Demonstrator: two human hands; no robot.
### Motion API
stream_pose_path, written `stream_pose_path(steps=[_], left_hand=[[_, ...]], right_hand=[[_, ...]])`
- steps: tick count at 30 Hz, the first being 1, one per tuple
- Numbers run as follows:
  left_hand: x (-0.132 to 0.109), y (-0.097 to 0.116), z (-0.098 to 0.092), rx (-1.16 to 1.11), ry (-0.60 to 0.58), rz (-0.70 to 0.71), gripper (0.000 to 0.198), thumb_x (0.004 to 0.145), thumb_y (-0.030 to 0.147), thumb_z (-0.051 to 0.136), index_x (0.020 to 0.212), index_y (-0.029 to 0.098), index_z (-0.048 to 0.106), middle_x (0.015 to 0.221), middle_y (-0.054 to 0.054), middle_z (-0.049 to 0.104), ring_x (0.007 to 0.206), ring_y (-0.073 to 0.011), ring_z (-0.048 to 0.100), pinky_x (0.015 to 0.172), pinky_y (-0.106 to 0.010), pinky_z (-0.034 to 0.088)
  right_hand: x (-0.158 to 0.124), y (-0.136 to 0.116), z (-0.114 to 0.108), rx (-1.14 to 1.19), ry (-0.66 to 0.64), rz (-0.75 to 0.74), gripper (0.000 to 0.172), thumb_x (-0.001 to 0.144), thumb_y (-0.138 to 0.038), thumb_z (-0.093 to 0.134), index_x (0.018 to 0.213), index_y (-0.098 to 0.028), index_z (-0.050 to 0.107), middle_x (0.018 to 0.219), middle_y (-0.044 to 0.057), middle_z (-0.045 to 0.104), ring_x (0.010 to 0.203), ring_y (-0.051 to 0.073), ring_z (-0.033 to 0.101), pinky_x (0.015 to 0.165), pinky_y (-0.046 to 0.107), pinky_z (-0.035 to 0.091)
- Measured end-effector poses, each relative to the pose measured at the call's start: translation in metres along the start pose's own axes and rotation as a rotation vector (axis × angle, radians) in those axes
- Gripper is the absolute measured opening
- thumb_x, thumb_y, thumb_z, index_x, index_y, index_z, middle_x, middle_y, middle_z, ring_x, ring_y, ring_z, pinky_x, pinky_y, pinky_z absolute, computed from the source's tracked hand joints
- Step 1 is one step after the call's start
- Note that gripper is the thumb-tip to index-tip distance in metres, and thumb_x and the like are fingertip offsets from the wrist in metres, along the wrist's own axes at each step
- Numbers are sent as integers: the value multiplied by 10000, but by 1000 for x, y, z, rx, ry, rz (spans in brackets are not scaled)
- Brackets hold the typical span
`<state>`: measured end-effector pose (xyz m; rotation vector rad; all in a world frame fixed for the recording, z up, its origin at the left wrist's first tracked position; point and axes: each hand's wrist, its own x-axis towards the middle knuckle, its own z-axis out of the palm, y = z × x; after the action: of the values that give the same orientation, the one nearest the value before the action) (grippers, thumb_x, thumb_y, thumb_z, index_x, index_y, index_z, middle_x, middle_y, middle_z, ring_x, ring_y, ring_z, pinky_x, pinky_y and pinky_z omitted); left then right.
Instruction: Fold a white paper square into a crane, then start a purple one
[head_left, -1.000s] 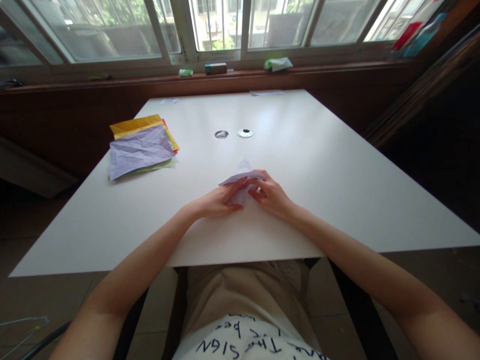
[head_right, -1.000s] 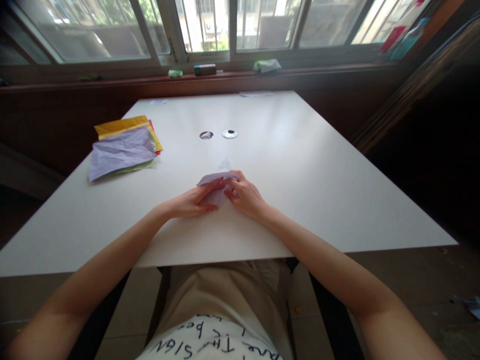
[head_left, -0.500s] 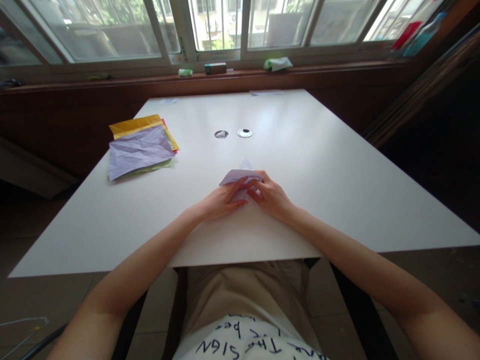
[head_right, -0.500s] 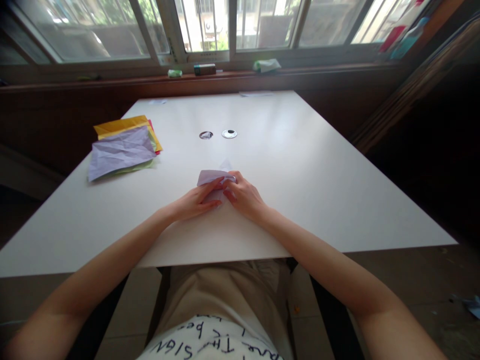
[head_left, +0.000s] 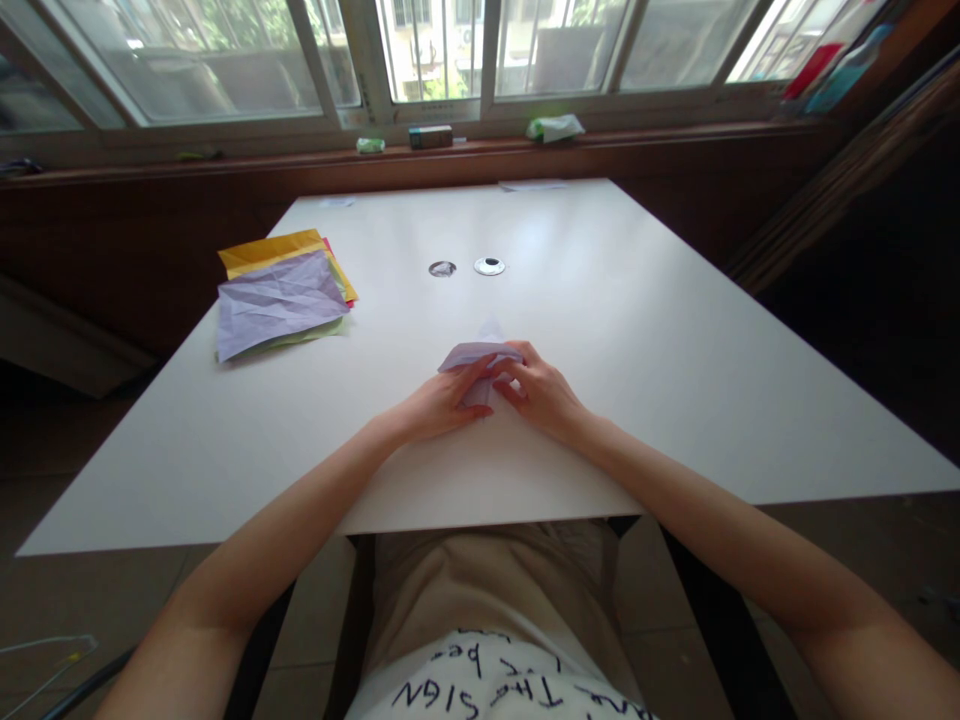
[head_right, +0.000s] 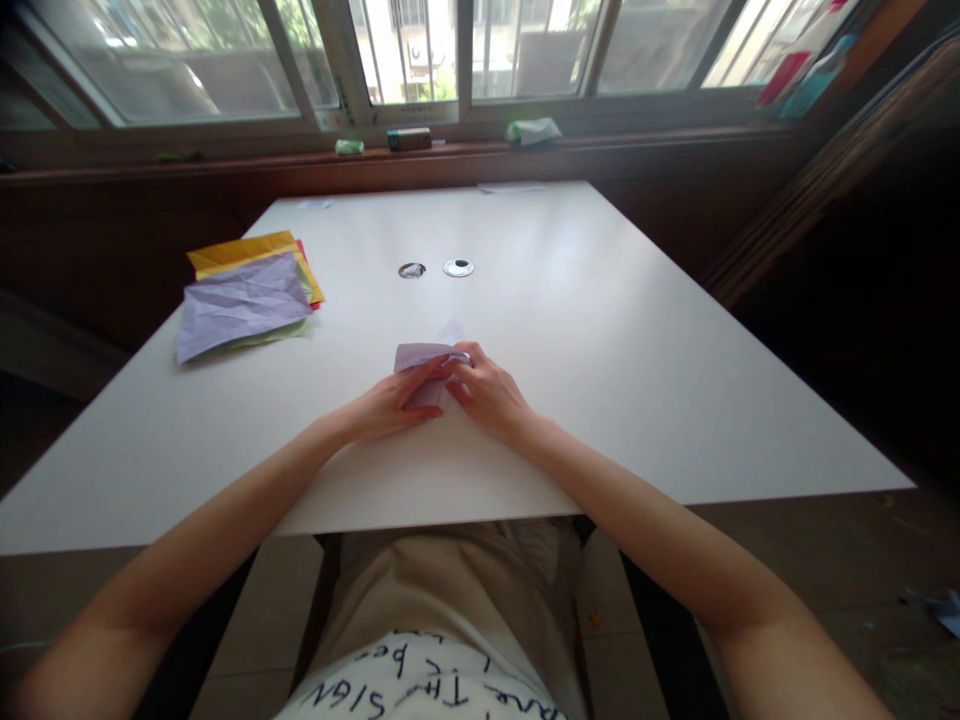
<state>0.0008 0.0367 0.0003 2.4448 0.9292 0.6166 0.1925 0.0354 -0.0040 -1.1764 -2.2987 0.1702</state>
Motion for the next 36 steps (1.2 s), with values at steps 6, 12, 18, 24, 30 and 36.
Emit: stream_pose_path(steps=[6,12,18,24,30,36], left_hand=[[-1,-3,3,29,4,0,704,767,305,549,1373,219,200,1380,-107,370,1238,-262,391,1003,-402,365],[1,-2,3,28,13,-16,628,781,314,537,1340,202,275,1341,-117,422,1209,-262,428,994,-400,374],[1,2,2,30,6,-40,645,758,313,563,1330,204,284,1322,-114,444,1194,-267,442,964,-408,397],[2,3,-1,118,25,-87,643,752,310,556,1330,190,298,1349,-105,416,1218,-258,414,986,-398,373],[2,3,-2,197,-16,-148,498,775,390,529,1232,201,465,1265,-83,512,1156,-248,477,978,-380,383],[1,-1,0,157,4,-113,460,774,381,539,1193,193,516,1258,-77,520,1166,-228,472,1005,-361,364]], right_hand=[[-1,-4,-2,-82,6,-52,206,822,-179,441,994,-228,543,1175,70,484,835,157,570,631,268,478],[-1,-7,-3,-169,1,-71,218,825,-201,444,1023,-216,534,1189,90,484,852,176,570,609,274,482],[0,-9,-3,-196,18,-3,238,811,-200,463,1040,-208,526,1211,90,465,835,179,580,562,274,490],[1,-4,-1,-17,90,44,362,790,-182,484,1146,-250,461,1206,75,440,733,128,585,560,270,503],[3,4,3,162,203,164,710,738,-278,574,1338,-242,196,1175,99,474,719,154,589,593,315,513],[3,10,11,121,89,187,624,732,-352,579,1283,-177,345,1144,132,543,985,261,544,833,423,457]])
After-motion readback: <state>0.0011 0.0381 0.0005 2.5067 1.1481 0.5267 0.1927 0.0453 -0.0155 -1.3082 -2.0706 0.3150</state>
